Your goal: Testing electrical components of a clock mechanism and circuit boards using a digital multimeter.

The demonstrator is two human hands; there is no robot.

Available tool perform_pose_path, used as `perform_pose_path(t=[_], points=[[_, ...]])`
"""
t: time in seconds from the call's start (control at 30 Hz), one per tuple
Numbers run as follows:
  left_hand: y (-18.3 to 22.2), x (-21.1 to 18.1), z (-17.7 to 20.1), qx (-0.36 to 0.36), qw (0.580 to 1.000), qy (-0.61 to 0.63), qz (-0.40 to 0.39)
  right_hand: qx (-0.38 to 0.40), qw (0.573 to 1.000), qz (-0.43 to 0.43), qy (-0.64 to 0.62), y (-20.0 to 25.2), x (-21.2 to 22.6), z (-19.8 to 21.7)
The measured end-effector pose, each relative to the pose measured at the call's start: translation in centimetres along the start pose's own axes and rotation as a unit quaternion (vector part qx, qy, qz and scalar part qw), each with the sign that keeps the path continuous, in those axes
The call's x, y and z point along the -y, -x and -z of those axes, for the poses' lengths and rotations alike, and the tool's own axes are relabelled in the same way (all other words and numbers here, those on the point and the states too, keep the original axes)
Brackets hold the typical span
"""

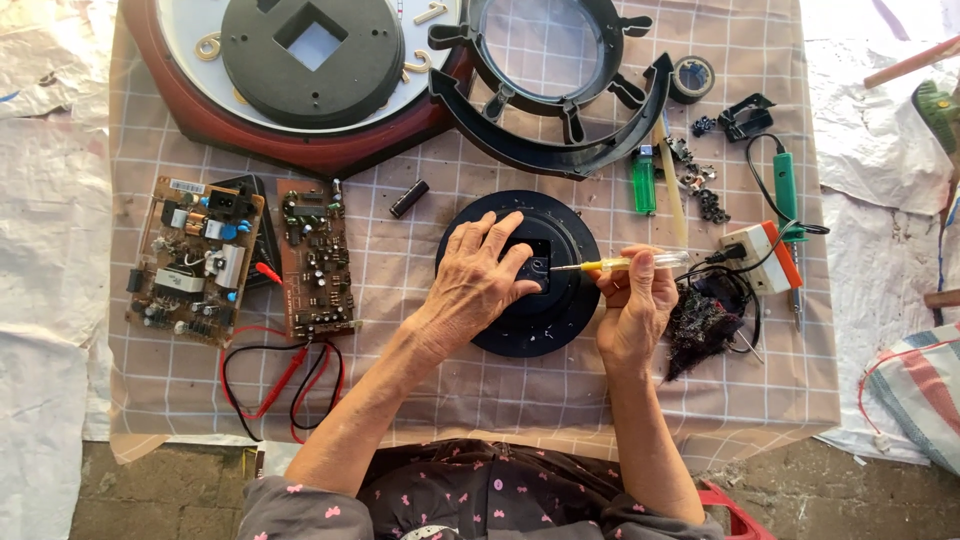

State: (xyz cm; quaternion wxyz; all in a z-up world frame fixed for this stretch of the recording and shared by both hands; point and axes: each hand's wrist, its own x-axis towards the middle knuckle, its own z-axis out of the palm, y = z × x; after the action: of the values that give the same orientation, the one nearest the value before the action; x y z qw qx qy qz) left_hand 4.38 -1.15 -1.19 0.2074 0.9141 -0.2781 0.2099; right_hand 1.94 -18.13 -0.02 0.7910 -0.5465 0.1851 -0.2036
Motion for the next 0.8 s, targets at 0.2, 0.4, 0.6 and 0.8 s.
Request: perform_pose_path(t=[0.2, 0.4, 0.6, 0.8], points=[[0.1, -0.64, 0.47, -0.007, 1.0, 0.012, 0.016, 0.001, 1.0, 0.0, -0.01, 0.05, 0.06, 0.0], [0.19, -0.43, 0.3, -0.023, 0.999, 0.025, 0.011, 0.003, 1.0, -0.002, -0.02, 0.09, 0.09, 0.07], [-0.21, -0.04, 0.94, 0.027, 0.996, 0.076, 0.027, 0.005, 0.999, -0.009, -0.037, -0.03, 0.13, 0.13], [-0.14, -0.38, 0.74, 0.021, 1.0, 0.022, 0.005, 0.006, 0.999, -0.018, -0.039, -0.13, 0.08, 0.34]])
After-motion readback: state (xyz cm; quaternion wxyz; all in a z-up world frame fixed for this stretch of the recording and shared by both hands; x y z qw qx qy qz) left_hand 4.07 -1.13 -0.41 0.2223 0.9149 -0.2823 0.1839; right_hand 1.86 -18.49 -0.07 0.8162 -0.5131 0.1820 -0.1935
